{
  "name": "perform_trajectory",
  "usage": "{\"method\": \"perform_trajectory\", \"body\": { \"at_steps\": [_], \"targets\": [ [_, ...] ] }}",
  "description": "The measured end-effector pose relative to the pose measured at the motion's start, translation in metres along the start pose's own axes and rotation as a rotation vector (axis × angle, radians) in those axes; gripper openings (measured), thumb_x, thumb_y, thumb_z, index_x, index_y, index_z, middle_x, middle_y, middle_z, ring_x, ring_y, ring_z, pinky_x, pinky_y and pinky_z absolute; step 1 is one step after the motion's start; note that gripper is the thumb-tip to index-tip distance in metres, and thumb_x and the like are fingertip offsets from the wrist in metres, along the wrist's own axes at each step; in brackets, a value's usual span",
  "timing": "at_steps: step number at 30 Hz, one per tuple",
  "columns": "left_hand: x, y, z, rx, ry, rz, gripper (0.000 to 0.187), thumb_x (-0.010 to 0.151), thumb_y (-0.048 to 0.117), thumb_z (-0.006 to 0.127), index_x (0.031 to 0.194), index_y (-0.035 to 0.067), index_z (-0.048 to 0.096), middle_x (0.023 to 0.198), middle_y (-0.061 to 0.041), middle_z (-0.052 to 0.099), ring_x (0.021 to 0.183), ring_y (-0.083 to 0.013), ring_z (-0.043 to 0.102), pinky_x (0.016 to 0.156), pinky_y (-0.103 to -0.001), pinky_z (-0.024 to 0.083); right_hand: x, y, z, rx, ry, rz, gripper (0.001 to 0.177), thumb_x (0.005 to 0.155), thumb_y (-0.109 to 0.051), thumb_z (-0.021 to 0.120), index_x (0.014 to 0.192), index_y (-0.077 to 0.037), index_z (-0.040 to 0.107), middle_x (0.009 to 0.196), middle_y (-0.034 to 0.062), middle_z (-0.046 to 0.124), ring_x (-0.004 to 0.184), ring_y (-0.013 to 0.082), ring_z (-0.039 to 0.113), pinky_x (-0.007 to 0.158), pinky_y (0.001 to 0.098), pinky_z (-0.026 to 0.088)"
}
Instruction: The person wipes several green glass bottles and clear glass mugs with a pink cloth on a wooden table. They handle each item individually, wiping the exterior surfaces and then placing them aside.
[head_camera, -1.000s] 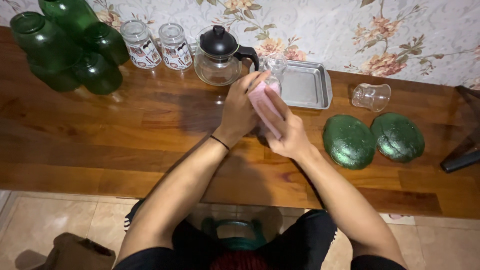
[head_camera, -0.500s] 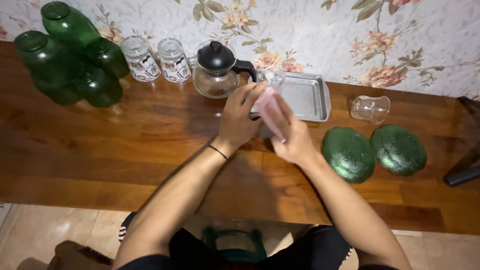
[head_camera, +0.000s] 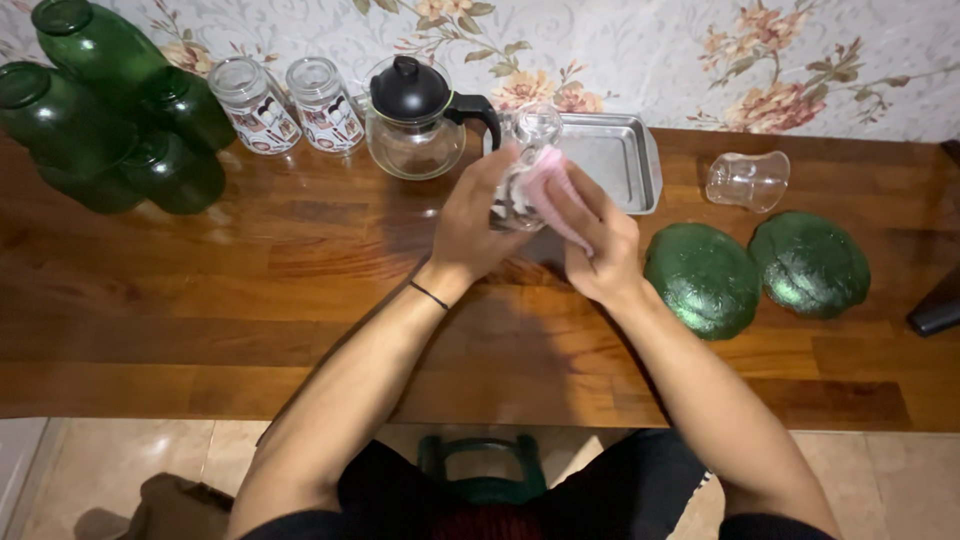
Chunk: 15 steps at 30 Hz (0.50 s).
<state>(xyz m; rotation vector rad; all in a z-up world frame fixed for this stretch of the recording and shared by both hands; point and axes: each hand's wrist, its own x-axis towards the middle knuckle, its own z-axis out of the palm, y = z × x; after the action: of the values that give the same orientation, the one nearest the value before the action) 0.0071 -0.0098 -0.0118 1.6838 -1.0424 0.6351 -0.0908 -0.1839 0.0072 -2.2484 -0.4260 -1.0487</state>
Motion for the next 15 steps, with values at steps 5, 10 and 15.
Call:
{"method": "perform_trajectory", "body": {
  "at_steps": [5, 10, 15],
  "targets": [
    [-0.004, -0.004, 0.006, 0.006, -0.003, -0.025, 0.079, 0.079, 0.034, 0.093, 0.142, 0.009, 0.052, 0.135, -0.014, 0.064, 0.123, -0.0337, 0.065, 0.105, -0.041, 0.054, 0.001, -0.004, -0.001, 0.066, -0.002, -0.057, 0.064, 0.067, 0.008, 0.053, 0.13, 0.01, 0.063, 0.142, 0.0312, 0.054, 0.128, 0.0455, 0.063, 0.111, 0.0416, 0.05],
    [-0.016, -0.013, 0.016, 0.029, -0.004, -0.074, 0.075, 0.076, 0.033, 0.092, 0.137, 0.008, 0.055, 0.128, -0.014, 0.065, 0.119, -0.0349, 0.065, 0.104, -0.043, 0.054, -0.009, -0.003, 0.008, 0.089, 0.012, 0.011, 0.055, 0.085, 0.004, 0.063, 0.139, 0.009, 0.058, 0.149, 0.0304, 0.051, 0.135, 0.0457, 0.059, 0.115, 0.0442, 0.049],
    [-0.02, -0.023, 0.012, -0.045, -0.064, 0.014, 0.08, 0.072, 0.033, 0.095, 0.135, 0.006, 0.053, 0.129, -0.016, 0.063, 0.12, -0.0377, 0.062, 0.104, -0.045, 0.051, -0.02, -0.012, 0.029, 0.332, 0.051, 0.171, 0.063, 0.088, -0.007, 0.057, 0.147, 0.008, 0.041, 0.154, 0.0314, 0.044, 0.143, 0.0446, 0.05, 0.12, 0.045, 0.046]
  ]
}}
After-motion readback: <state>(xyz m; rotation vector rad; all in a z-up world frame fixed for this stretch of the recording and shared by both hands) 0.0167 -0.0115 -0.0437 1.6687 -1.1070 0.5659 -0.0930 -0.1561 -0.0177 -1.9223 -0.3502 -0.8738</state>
